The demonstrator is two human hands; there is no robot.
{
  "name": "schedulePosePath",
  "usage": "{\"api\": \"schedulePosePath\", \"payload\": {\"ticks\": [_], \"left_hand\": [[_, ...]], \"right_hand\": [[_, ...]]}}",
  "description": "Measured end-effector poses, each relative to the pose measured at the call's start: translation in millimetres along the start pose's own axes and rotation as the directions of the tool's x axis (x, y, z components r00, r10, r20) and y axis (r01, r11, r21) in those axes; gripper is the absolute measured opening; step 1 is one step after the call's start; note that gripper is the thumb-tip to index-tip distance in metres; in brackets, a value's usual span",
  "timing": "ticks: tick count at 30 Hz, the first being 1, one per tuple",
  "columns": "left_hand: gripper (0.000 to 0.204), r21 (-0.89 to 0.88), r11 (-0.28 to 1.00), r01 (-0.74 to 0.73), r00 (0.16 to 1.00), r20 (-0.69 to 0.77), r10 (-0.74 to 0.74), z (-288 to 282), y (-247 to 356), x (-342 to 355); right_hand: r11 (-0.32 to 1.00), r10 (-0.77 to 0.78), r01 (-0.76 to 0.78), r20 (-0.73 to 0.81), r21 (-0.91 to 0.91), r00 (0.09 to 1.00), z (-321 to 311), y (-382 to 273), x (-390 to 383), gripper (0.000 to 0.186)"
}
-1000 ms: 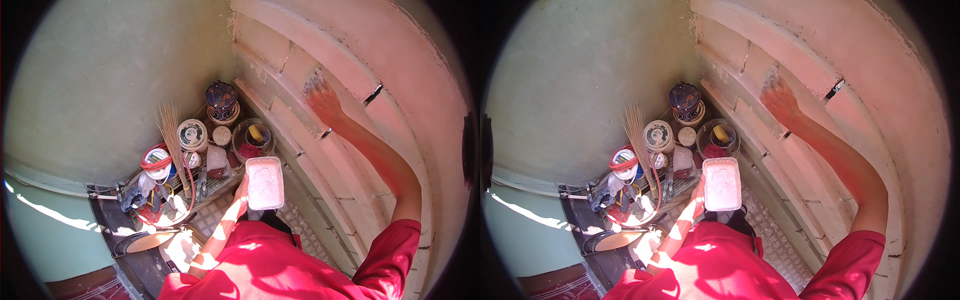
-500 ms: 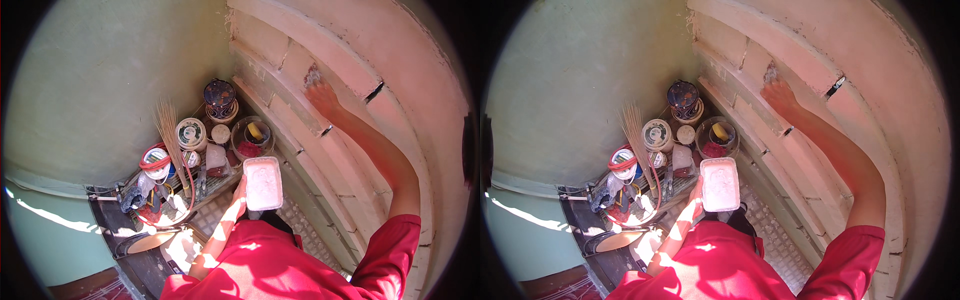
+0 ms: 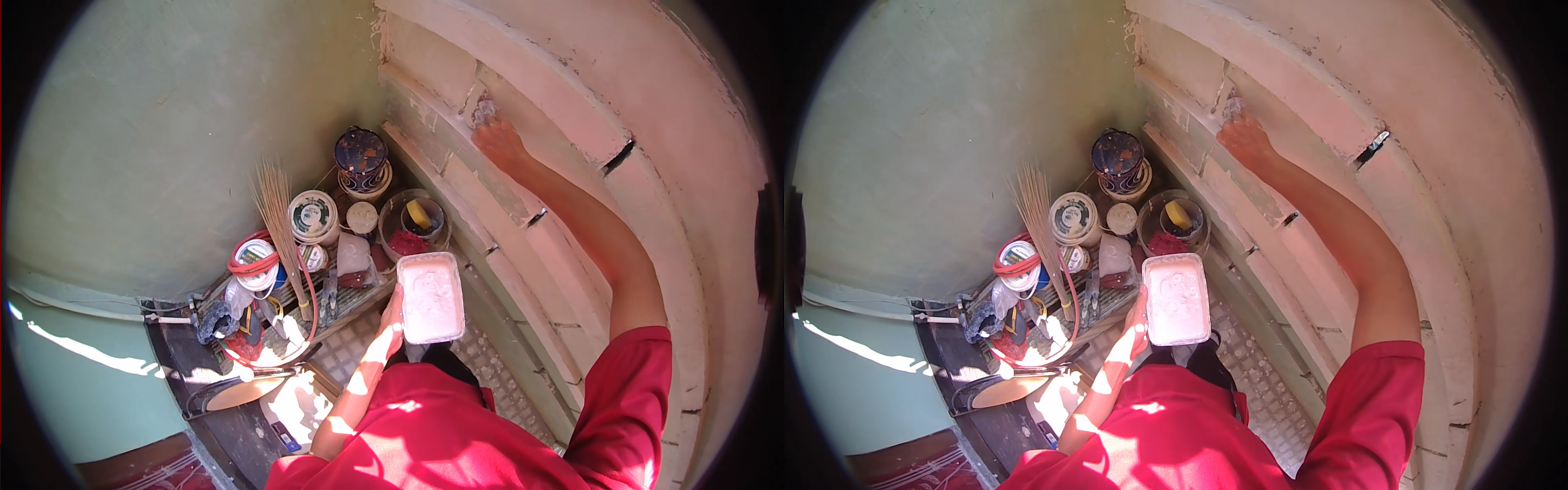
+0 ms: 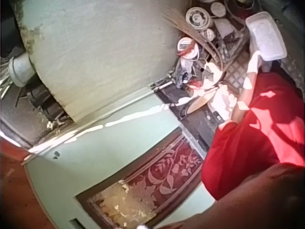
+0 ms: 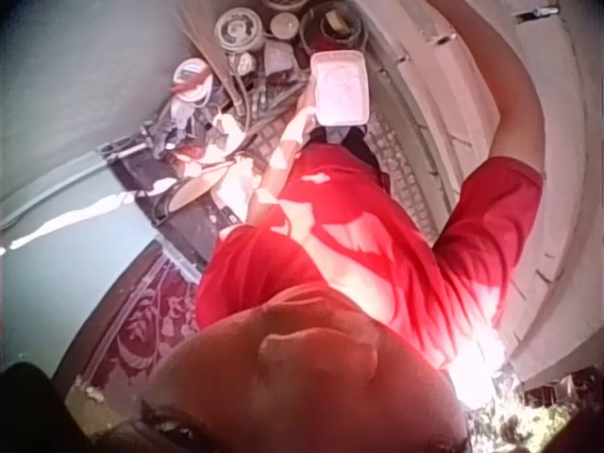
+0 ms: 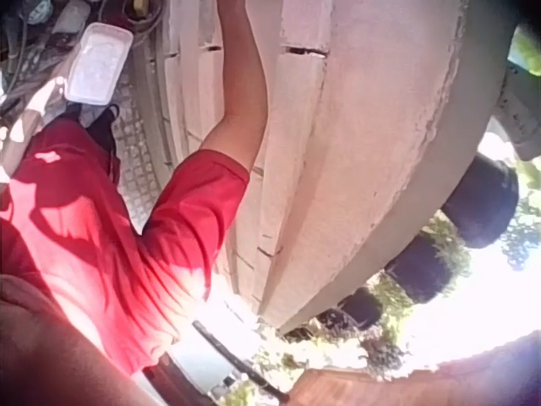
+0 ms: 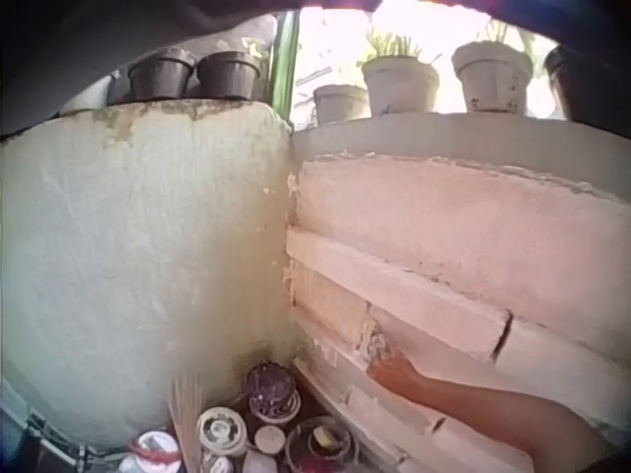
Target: Applying patching compound to fill cracks or holes in a textured wall using a small scraper tool.
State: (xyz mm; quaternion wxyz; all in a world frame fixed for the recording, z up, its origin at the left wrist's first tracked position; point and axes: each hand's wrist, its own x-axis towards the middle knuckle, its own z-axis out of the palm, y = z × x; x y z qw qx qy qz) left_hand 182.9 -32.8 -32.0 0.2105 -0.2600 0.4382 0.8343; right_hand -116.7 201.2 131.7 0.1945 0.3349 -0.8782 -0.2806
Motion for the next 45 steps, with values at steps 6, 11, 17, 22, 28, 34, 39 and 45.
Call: {"api": "schedulePosePath", "payload": {"ticks": [6,11,17,22,28,34,39,45], "left_hand": [[0.077,-0.034,0.999,0.0,0.993,0.114,0.004,-4.2,-6.7,11.3],[0.078,0.014,0.999,0.032,0.994,0.103,-0.033,13.8,14.5,0.5],[0.077,0.025,1.0,-0.01,0.997,0.079,0.008,5.4,12.5,1.0],[0.076,0.019,1.0,-0.022,1.0,0.02,0.021,6.0,17.0,-11.4],[0.077,-0.022,0.999,-0.025,1.0,-0.003,0.025,8.8,19.6,-15.6],[0.077,-0.1,0.993,-0.057,0.998,-0.022,0.055,-16.2,9.1,-12.9],[0.077,-0.058,0.995,-0.079,0.991,-0.111,0.073,-21.7,3.7,-3.4],[0.078,-0.081,0.993,-0.085,0.996,-0.02,0.083,-34.8,6.7,6.0]], "right_hand": [[0.998,0.026,-0.021,0.099,-0.058,0.995,-12.0,-5.1,-74.3,0.012],[0.994,0.086,-0.075,0.152,-0.074,0.985,-35.9,-7.8,-124.3,0.011],[0.995,0.099,-0.097,0.091,-0.025,0.991,-75.9,-13.3,-129.6,0.011],[0.618,0.626,-0.338,-0.185,0.71,0.758,-70.6,-24.9,-75.3,0.033],[0.266,0.935,-0.322,-0.162,0.908,0.316,-1.2,-47.6,-1.4,0.036],[0.022,0.987,-0.31,0.028,0.951,0.156,28.4,-69.1,30.3,0.034],[0.002,0.999,-0.463,-0.026,0.886,-0.045,59.4,-75.9,34.9,0.034],[-0.164,0.959,-0.435,0.039,0.885,-0.282,51.7,-94.1,10.5,0.033]]}}
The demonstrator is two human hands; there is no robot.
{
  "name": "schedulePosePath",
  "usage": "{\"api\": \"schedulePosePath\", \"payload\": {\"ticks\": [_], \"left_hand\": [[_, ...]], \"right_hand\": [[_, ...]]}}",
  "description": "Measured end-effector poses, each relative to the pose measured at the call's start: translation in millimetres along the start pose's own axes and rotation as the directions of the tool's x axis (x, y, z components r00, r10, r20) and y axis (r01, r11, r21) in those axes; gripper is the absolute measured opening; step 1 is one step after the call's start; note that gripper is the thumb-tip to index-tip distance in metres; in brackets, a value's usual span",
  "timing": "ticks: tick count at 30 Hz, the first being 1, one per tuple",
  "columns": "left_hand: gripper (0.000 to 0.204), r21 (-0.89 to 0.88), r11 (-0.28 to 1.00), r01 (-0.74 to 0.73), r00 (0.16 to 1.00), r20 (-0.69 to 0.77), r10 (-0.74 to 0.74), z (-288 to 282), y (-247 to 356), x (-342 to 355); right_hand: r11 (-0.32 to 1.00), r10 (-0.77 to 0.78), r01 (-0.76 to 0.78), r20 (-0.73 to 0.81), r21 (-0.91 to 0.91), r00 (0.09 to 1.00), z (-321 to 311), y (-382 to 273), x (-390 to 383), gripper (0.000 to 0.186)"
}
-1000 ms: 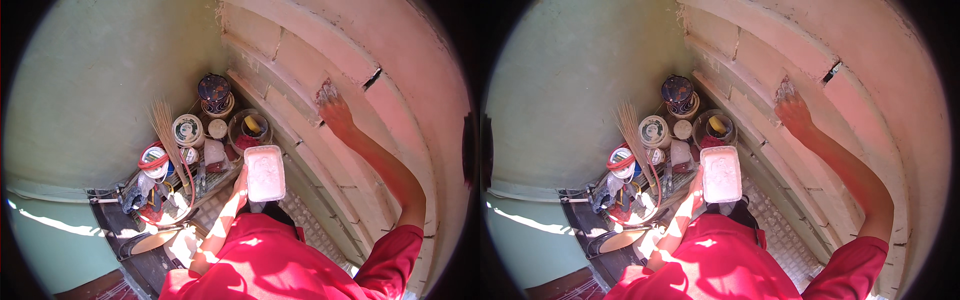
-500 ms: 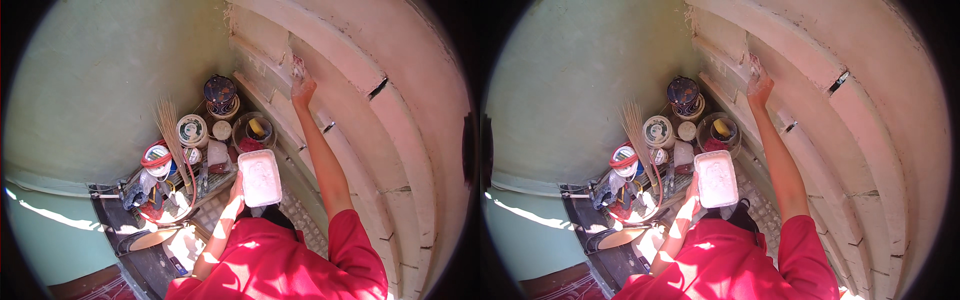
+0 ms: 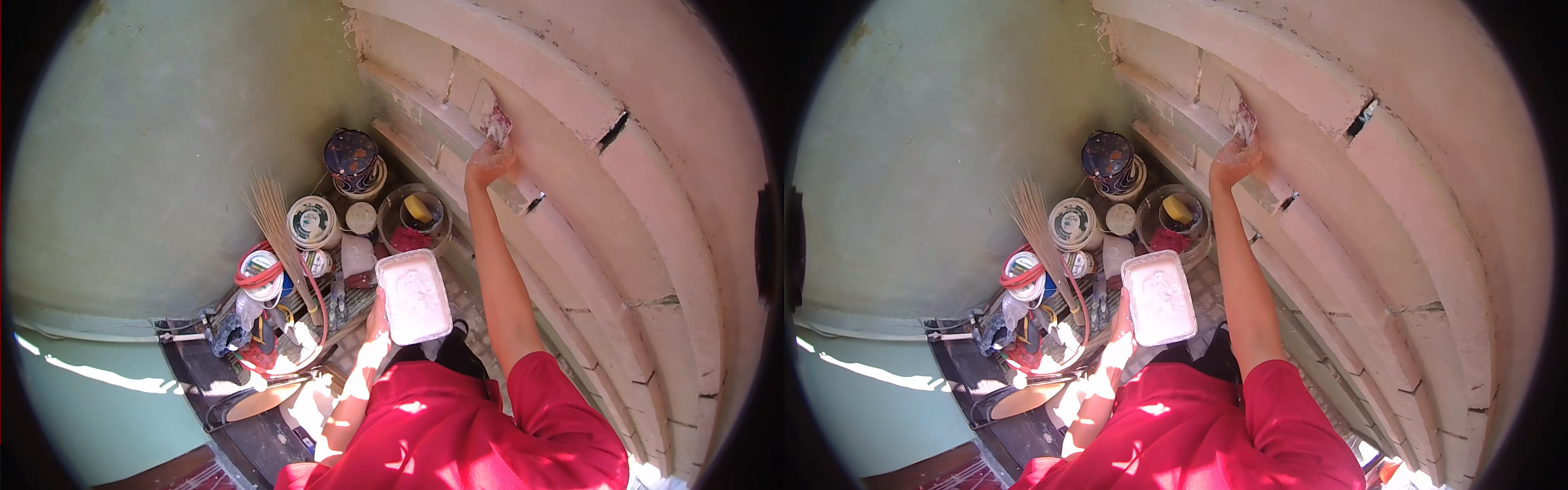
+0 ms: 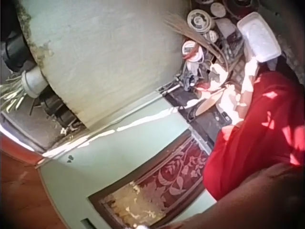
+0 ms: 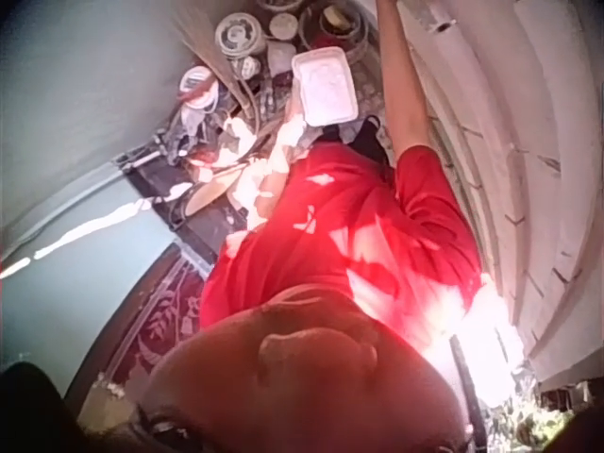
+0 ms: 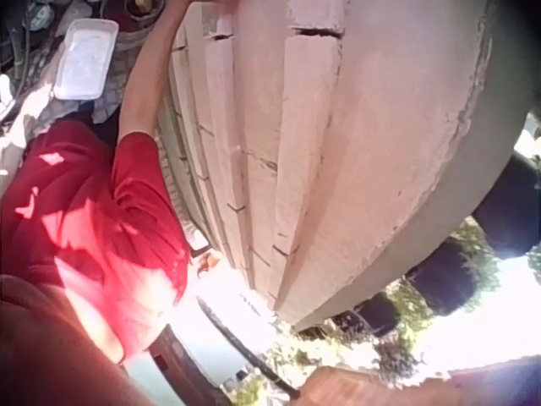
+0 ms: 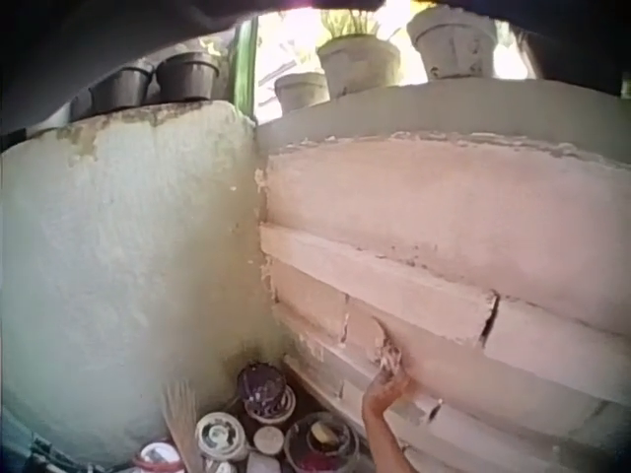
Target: Applying patching compound to fill cracks or holes in a textured wall using a small scraper tool.
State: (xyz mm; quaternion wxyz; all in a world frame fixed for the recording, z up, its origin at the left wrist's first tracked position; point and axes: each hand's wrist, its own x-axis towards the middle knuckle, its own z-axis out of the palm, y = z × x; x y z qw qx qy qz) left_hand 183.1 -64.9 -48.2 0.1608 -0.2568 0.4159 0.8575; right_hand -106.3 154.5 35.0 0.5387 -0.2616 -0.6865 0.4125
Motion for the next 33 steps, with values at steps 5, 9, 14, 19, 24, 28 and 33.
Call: {"api": "schedulePosePath", "payload": {"ticks": [5,9,14,19,24,28,33], "left_hand": [[0.077,0.034,0.999,0.014,1.0,0.0,-0.014,9.1,9.1,-3.1],[0.076,0.197,0.98,0.035,0.991,-0.134,-0.008,34.7,35.6,-25.1],[0.076,0.126,0.991,-0.044,0.998,-0.037,0.049,-4.1,14.1,-11.0],[0.077,0.164,0.986,0.018,0.994,-0.112,0.0,0.9,25.3,-9.6],[0.078,0.185,0.968,0.169,0.969,-0.209,-0.129,11.2,43.5,-25.1],[0.078,0.187,0.951,0.246,0.944,-0.267,-0.192,11.6,46.5,-23.3],[0.078,0.153,0.984,0.086,0.989,-0.135,-0.065,-4.7,31.4,-10.0]], "right_hand": [[0.993,0.114,-0.114,-0.022,-0.018,0.993,-38.9,11.3,-0.6,0.034],[0.997,-0.017,0.019,-0.023,0.076,1.0,-51.2,-6.8,-2.2,0.031],[0.961,-0.097,0.055,0.143,0.273,0.985,7.5,-46.5,-1.3,0.031],[0.996,-0.027,0.021,0.072,0.082,0.997,50.4,-21.5,-1.4,0.032],[1.0,-0.017,0.016,-0.121,-0.011,0.993,24.0,10.8,-4.6,0.029],[0.998,0.059,-0.059,-0.133,0.006,0.989,-21.8,32.8,-1.5,0.033],[0.998,-0.021,0.022,-0.012,0.067,1.0,-57.9,-12.1,1.5,0.03]]}}
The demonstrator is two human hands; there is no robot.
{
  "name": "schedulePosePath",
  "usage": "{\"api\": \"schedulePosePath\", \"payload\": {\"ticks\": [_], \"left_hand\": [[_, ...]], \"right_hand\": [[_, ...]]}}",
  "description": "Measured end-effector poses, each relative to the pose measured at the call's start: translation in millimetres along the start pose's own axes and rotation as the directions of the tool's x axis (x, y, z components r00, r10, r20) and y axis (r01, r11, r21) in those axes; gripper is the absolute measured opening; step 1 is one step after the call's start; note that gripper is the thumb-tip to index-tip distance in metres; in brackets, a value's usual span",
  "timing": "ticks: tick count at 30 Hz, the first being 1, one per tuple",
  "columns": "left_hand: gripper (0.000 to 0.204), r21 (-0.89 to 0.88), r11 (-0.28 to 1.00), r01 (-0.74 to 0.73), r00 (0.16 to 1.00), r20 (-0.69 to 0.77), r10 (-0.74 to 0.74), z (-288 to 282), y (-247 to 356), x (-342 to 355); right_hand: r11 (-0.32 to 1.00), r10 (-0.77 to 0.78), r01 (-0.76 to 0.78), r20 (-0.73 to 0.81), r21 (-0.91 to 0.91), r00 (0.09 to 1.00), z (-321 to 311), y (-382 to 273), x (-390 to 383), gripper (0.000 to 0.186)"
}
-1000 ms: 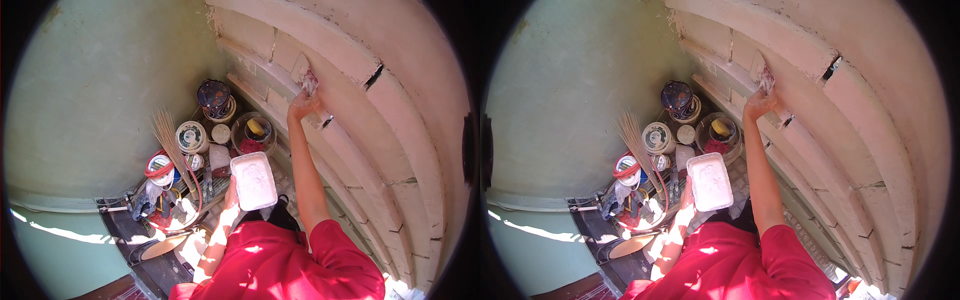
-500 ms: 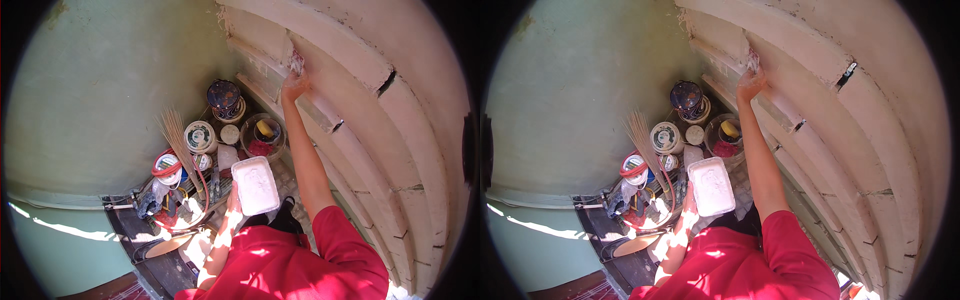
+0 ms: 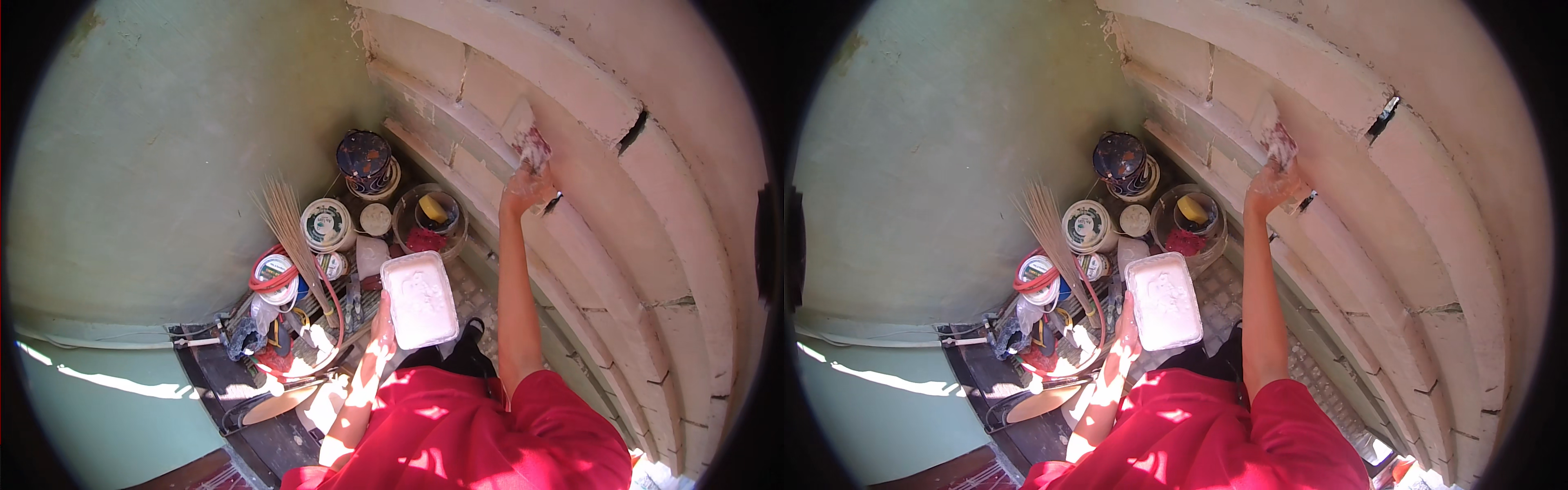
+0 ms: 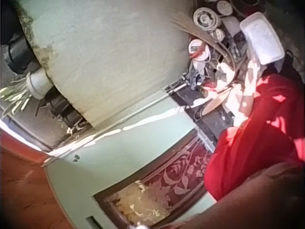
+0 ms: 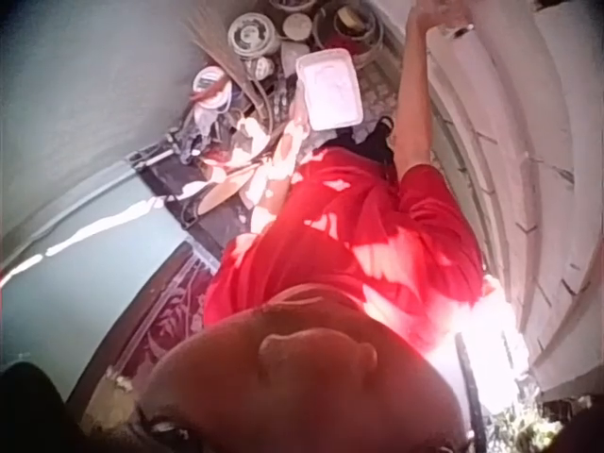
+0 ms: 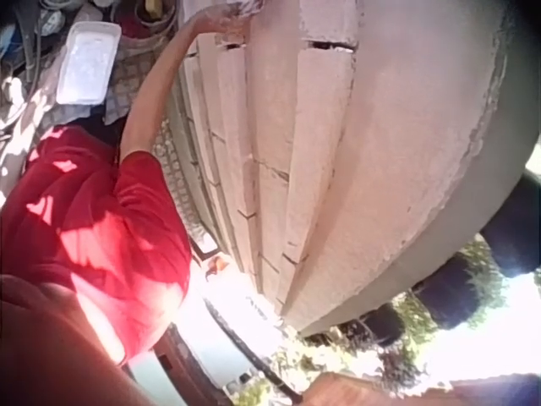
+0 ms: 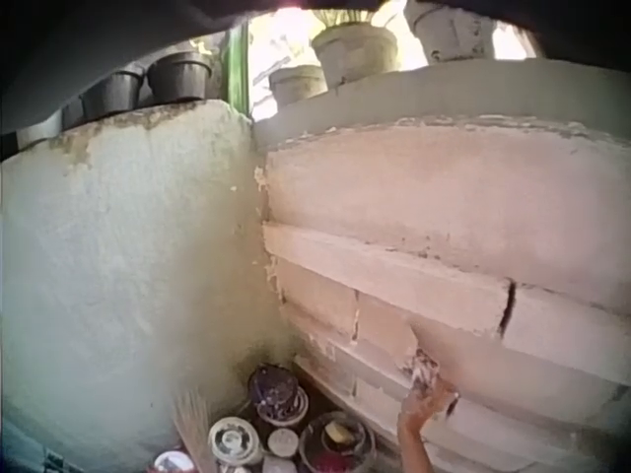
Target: Applying patching compound to fill cracks or holes in a textured wall using a small scraper tool.
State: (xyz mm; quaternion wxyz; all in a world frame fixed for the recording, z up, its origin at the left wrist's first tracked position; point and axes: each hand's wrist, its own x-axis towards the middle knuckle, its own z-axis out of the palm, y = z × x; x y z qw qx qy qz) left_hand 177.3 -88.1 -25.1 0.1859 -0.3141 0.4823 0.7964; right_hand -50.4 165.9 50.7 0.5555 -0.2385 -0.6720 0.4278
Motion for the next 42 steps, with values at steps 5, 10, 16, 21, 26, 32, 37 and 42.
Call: {"api": "schedulePosePath", "payload": {"ticks": [5,10,16,21,26,32,37,42], "left_hand": [[0.077,-0.033,0.999,-0.029,0.997,0.074,0.031,11.4,-1.3,0.3],[0.076,-0.055,0.997,-0.057,0.99,0.127,0.063,13.2,-8.7,0.0],[0.077,-0.131,0.99,-0.052,0.974,0.213,0.08,30.2,0.2,-11.3],[0.078,0.036,0.998,0.06,0.997,0.048,-0.062,47.3,17.5,-29.4],[0.079,-0.081,0.996,-0.039,0.981,0.187,0.054,32.0,-13.4,-4.9],[0.075,-0.139,0.988,-0.067,0.966,0.24,0.099,33.6,-16.4,-18.1],[0.074,-0.2,0.978,-0.053,0.975,0.201,0.094,24.5,-28.9,-20.4],[0.07,-0.204,0.978,-0.035,0.995,0.08,0.052,28.2,-23.7,-27.0]], "right_hand": [[0.997,0.003,-0.015,0.157,0.075,0.988,64.9,11.8,6.7,0.032],[0.982,-0.123,0.138,0.119,-0.125,0.985,75.1,28.9,5.3,0.032],[0.992,-0.119,0.122,0.08,-0.027,0.99,10.9,38.1,19.7,0.029],[0.999,-0.05,0.04,0.399,0.034,0.915,-41.7,-37.1,48.1,0.03],[0.859,-0.477,0.492,0.568,0.141,0.67,-15.0,-62.2,71.8,0.031],[0.327,-0.667,0.92,0.743,0.216,0.063,47.9,-84.2,66.7,0.015],[-0.057,-0.581,0.931,0.747,0.36,-0.324,61.2,-70.9,44.8,0.012],[-0.147,-0.424,0.942,0.841,0.303,-0.336,66.1,-36.0,67.9,0.015]]}}
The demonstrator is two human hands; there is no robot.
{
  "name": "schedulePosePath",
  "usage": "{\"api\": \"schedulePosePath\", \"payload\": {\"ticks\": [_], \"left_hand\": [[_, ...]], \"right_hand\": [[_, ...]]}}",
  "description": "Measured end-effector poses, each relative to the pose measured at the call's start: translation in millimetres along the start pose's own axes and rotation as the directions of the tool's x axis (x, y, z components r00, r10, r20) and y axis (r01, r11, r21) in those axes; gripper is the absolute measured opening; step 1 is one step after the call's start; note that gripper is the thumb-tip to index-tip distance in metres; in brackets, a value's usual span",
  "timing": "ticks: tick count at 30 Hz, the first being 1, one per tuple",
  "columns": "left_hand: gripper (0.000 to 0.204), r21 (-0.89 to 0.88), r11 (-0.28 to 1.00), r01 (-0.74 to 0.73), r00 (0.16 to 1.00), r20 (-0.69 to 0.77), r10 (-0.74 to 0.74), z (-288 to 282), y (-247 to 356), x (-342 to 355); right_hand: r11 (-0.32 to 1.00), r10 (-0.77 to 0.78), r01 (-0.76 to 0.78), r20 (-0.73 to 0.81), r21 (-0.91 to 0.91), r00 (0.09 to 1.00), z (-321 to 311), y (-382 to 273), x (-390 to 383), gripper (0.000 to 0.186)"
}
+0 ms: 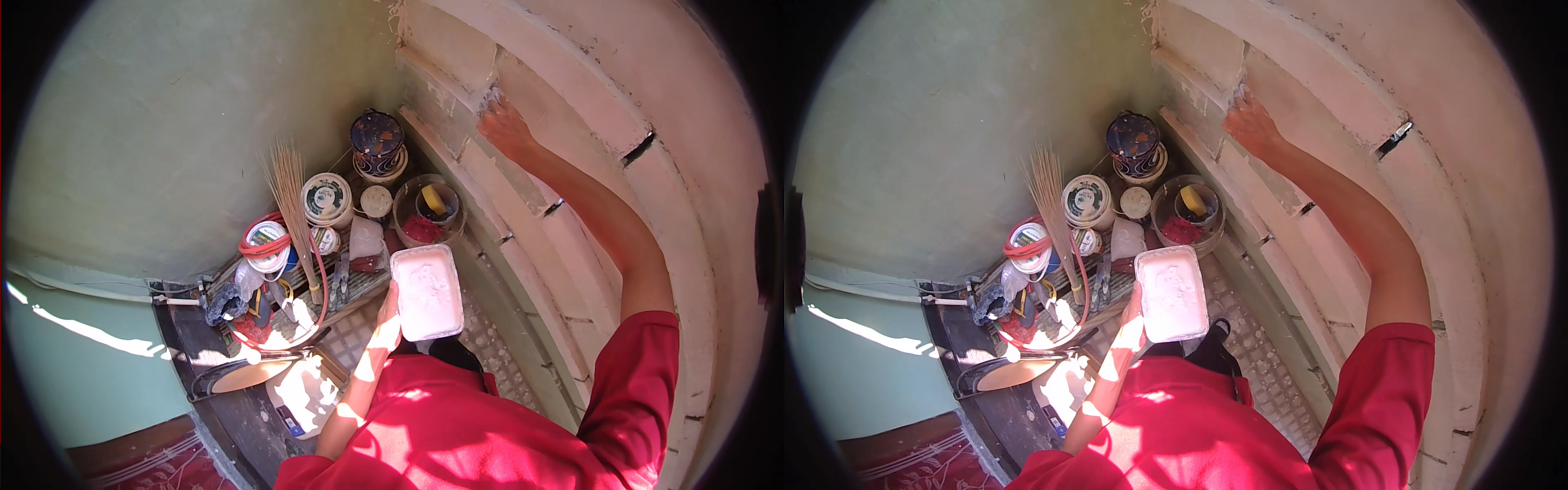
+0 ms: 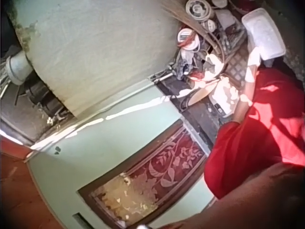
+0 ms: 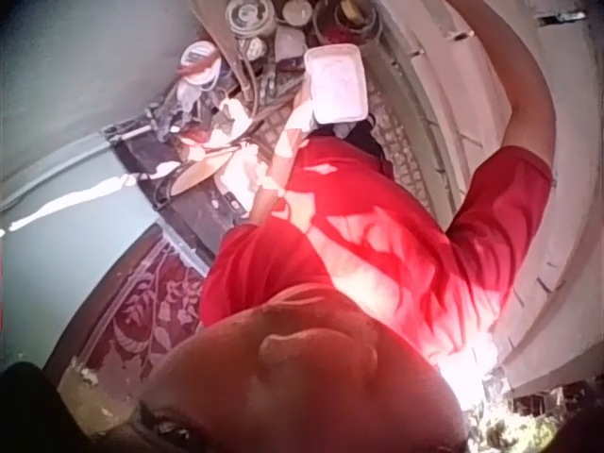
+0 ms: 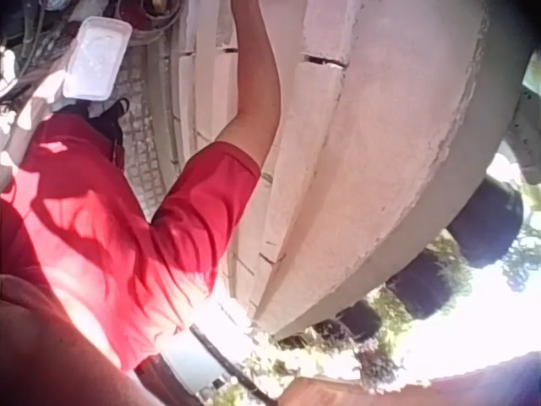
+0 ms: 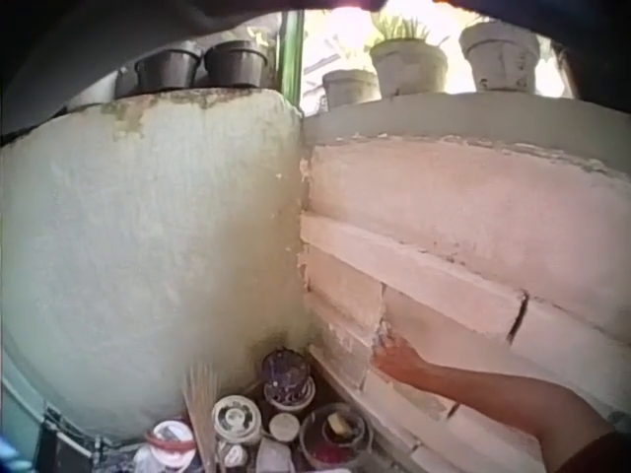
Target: Applying patching compound to fill cracks or holes in a textured wall using a small scraper tool.
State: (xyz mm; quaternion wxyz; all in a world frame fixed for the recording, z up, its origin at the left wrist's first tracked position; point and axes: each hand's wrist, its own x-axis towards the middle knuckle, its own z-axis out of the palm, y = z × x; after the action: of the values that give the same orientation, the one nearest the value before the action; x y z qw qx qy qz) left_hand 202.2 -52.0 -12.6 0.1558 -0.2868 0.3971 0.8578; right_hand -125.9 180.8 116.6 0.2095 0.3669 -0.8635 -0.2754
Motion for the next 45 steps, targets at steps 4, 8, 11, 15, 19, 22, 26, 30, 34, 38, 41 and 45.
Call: {"api": "schedulePosePath", "payload": {"ticks": [4,8,11,15,19,22,26,30,34,38,41,45], "left_hand": [[0.069,-0.043,0.999,0.0,0.998,0.057,0.003,-5.9,-3.3,-3.1],[0.065,-0.029,1.0,-0.004,0.999,0.053,0.005,8.2,7.2,-11.8],[0.064,-0.025,1.0,0.006,0.999,0.036,-0.005,7.8,7.2,-12.3],[0.067,0.011,0.999,0.044,0.998,-0.047,-0.044,17.5,12.3,-20.7],[0.069,0.027,0.997,0.065,0.993,-0.1,-0.063,7.0,5.8,-17.0],[0.069,0.053,0.999,-0.008,0.996,-0.084,0.012,-10.3,-5.2,-13.3],[0.071,0.039,0.999,0.033,0.995,-0.09,-0.03,-1.7,-0.3,-20.2],[0.071,0.033,0.999,-0.019,0.996,-0.084,0.022,-2.6,-4.4,-19.4],[0.07,-0.013,1.0,0.009,0.998,-0.056,-0.009,-3.3,-4.0,-21.7],[0.07,-0.002,0.996,0.09,0.992,-0.086,-0.09,1.9,-4.1,-14.9],[0.07,0.043,0.995,0.086,0.995,-0.06,-0.083,9.3,-3.2,-12.9],[0.07,0.062,0.997,0.054,0.998,0.029,-0.055,12.8,-3.5,-7.9]], "right_hand": [[0.999,0.046,-0.046,0.004,-0.026,0.999,9.1,-1.0,-10.0,0.015],[0.994,0.054,-0.045,0.087,-0.102,0.995,3.1,-0.2,-14.9,0.013],[0.99,0.049,-0.034,0.107,-0.135,0.993,2.1,0.1,-25.4,0.013],[0.984,0.036,-0.002,0.185,-0.18,0.982,-4.8,-3.4,-48.3,0.012],[0.983,0.02,0.014,0.182,-0.184,0.983,-21.6,-10.3,-69.4,0.011],[0.989,0.015,0.014,0.188,-0.149,0.982,-47.3,-14.9,-58.6,0.012],[1.0,-0.014,0.012,-0.072,-0.022,0.997,-28.4,0.9,-27.8,0.012],[1.0,0.021,-0.02,-0.038,0.019,0.999,-0.8,8.2,-23.5,0.011],[0.998,0.045,-0.04,0.096,-0.051,0.994,-9.1,6.4,-51.1,0.011],[0.992,0.095,-0.082,0.127,-0.101,0.987,-34.3,-1.4,-98.3,0.01],[0.991,0.108,-0.094,0.156,-0.091,0.982,-52.2,-4.8,-131.4,0.01],[0.996,0.092,-0.092,0.005,0.017,0.996,-69.9,-10.6,-149.1,0.011]]}}
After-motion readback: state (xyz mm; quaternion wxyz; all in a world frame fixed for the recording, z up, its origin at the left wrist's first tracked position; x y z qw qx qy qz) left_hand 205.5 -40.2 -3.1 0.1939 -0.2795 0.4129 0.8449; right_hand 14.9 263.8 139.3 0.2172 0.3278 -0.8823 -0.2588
